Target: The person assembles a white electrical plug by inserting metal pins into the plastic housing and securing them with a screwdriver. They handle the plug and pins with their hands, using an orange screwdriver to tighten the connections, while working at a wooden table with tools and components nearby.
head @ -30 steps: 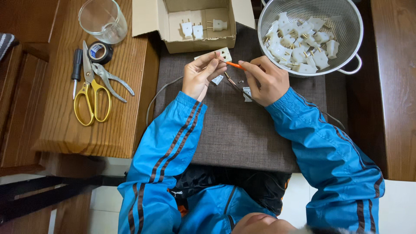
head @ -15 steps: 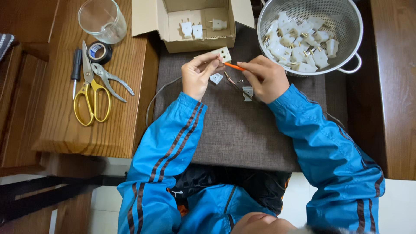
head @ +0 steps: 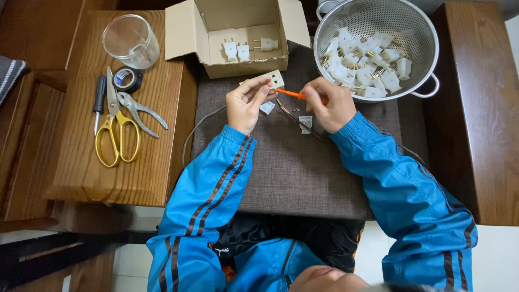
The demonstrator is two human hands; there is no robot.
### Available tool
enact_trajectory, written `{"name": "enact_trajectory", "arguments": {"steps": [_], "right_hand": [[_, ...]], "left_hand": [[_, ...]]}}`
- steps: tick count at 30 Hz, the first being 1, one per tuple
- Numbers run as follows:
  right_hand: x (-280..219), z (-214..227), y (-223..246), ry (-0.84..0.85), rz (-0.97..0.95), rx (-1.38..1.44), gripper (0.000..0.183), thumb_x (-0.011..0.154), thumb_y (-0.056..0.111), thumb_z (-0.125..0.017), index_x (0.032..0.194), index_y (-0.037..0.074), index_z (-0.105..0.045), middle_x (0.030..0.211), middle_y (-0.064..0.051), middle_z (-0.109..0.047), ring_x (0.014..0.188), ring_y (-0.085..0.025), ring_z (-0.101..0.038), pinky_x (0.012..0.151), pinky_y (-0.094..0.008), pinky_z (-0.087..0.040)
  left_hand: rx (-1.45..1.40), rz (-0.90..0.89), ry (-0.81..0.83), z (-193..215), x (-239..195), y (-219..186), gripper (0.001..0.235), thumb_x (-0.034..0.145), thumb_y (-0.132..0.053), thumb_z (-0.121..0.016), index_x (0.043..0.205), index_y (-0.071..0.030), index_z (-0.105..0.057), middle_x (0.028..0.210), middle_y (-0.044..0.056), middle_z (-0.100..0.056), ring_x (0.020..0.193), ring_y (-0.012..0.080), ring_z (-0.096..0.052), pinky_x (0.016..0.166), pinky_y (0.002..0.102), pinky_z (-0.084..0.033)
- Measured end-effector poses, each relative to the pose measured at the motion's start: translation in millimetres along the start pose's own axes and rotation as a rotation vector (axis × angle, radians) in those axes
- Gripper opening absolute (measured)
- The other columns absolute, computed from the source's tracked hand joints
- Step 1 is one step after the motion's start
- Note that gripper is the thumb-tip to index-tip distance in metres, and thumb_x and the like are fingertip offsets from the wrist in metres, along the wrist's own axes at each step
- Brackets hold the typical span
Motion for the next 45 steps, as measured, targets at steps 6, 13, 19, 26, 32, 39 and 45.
{"name": "enact_trajectory", "arguments": {"steps": [6,13,19,26,32,39,45], "right_hand": [[2.9,2.0,22.3,-0.028,-0.058,0.33,0.014,0.117,0.002,-0.079,0.128,-0.005,-0.084,0.09,-0.019,-0.086,0.061,-0.023,-0.078,0.068,-0.038,-0.067],[6.0,3.5,11.2,-0.131,0.116,0.259,0.02,0.105,0.0,-0.1,0.123,0.003,-0.094,0.093,-0.018,-0.083,0.064,-0.022,-0.077,0.065,-0.036,-0.063],[-1.0,-0.2,13.1,-0.124,0.121,0.025,0.025,0.127,0.017,-0.067,0.133,0.008,-0.089,0.08,-0.013,-0.082,0.066,-0.033,-0.078,0.072,-0.043,-0.063],[-1.2,3.9,9.5,-0.168,0.052,0.143,0.012,0.12,0.011,-0.079,0.127,0.002,-0.08,0.088,-0.015,-0.086,0.069,-0.026,-0.082,0.068,-0.04,-0.069],[-0.7,6.8,3.6,-0.194,0.072,0.119,0.009,0.123,0.01,-0.075,0.126,0.002,-0.075,0.081,-0.012,-0.082,0.062,-0.023,-0.078,0.063,-0.039,-0.068],[-2.6,6.4,8.8,-0.186,0.062,0.084,0.018,0.128,0.01,-0.063,0.127,-0.002,-0.076,0.069,-0.008,-0.077,0.052,-0.021,-0.074,0.055,-0.036,-0.067],[-1.4,7.8,5.4,-0.226,0.176,0.061,0.026,0.12,0.01,-0.075,0.142,-0.001,-0.068,0.098,-0.024,-0.081,0.072,-0.037,-0.082,0.06,-0.048,-0.07]], "left_hand": [[-0.024,0.014,-0.051,6.1,3.2,4.4,0.022,0.114,0.002,-0.08,0.135,0.009,-0.081,0.119,0.028,-0.085,0.107,0.0421,-0.089,0.098,0.059,-0.078],[-0.018,0.032,-0.088,0.2,-1.9,3.8,0.023,0.114,0.0,-0.081,0.135,0.009,-0.082,0.119,0.03,-0.085,0.108,0.0424,-0.089,0.098,0.058,-0.078],[-0.089,0.092,-0.133,-0.8,-3.7,8.6,0.029,0.115,-0.002,-0.08,0.141,0.01,-0.08,0.119,0.027,-0.085,0.105,0.0344,-0.09,0.101,0.056,-0.078],[-0.174,0.171,-0.167,5.1,-1.7,25.2,0.033,0.111,-0.005,-0.086,0.139,0.011,-0.078,0.116,0.025,-0.086,0.102,0.0329,-0.091,0.098,0.053,-0.08],[-0.152,0.202,-0.134,-0.1,-3.6,14.4,0.035,0.11,-0.002,-0.085,0.143,0.008,-0.08,0.119,0.028,-0.086,0.105,0.0369,-0.09,0.101,0.054,-0.079],[-0.171,0.233,-0.177,4.8,0.2,23.8,0.032,0.108,-0.003,-0.089,0.137,0.008,-0.083,0.118,0.028,-0.087,0.102,0.0365,-0.091,0.098,0.053,-0.081],[-0.196,0.254,-0.189,4.8,-0.3,22.9,0.034,0.106,-0.004,-0.091,0.136,0.01,-0.081,0.118,0.029,-0.087,0.104,0.0388,-0.091,0.099,0.054,-0.08]]}}
Point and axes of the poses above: each hand's wrist, its own x-axis towards the middle knuckle, its own z-axis out of the back of the hand, y = z × x, the point moved 4 cm from there along x, towards the middle knuckle
